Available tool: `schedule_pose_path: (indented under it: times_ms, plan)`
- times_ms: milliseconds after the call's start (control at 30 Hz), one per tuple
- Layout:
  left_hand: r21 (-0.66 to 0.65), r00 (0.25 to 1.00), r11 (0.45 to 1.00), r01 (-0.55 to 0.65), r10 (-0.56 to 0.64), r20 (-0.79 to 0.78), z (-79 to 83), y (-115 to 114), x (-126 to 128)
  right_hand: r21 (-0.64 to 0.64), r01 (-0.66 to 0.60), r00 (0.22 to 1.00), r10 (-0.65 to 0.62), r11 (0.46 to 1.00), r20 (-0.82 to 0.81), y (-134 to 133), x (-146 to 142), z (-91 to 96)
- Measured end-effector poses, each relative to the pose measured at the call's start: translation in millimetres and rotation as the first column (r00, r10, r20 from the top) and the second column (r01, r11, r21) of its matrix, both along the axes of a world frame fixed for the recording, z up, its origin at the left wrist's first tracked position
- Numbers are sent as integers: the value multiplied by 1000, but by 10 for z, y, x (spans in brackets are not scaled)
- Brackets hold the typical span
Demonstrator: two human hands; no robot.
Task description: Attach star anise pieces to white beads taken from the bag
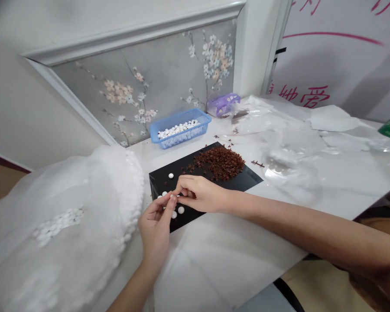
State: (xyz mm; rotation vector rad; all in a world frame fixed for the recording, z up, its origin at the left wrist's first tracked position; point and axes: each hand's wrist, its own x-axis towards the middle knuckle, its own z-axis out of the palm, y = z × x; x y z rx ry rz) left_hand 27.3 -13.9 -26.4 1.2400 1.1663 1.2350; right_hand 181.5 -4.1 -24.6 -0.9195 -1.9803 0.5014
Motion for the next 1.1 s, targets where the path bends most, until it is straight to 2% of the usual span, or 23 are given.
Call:
schedule_pose_path:
  times_ms: [167, 367, 667, 833, 967, 1033, 1100]
  plan:
    - [19, 1000, 1000, 15, -15, -11, -2, 4, 1, -39, 28, 998, -30, 999, -52, -6, -13, 15]
    - [34, 1000, 999, 24, -24, -1, -8, 12, 11, 61, 38, 999, -37, 997, -21, 8, 10, 10]
    - [26, 999, 999, 32, -32, 17, 5, 3, 12, 99, 40, 999, -37, 994, -35, -9, 2, 3]
    - [12, 999, 999, 43, -43, 4, 12, 12, 8, 10, 38, 997, -38, 999, -63, -21, -25, 8]
    - [15, 997, 998, 64, -63, -43, 15, -1, 21, -82, -1, 1000, 2, 997, 7, 5, 26, 81]
    - [54, 993, 996, 70, -65, -94, 11, 6, 8, -156, 3, 1000, 0, 988, 17, 54, 111, 124]
    - [152, 981, 987, 60, -30, -190, 13, 45, -38, -214, 60, 998, -56, 975, 27, 135, 242, 143]
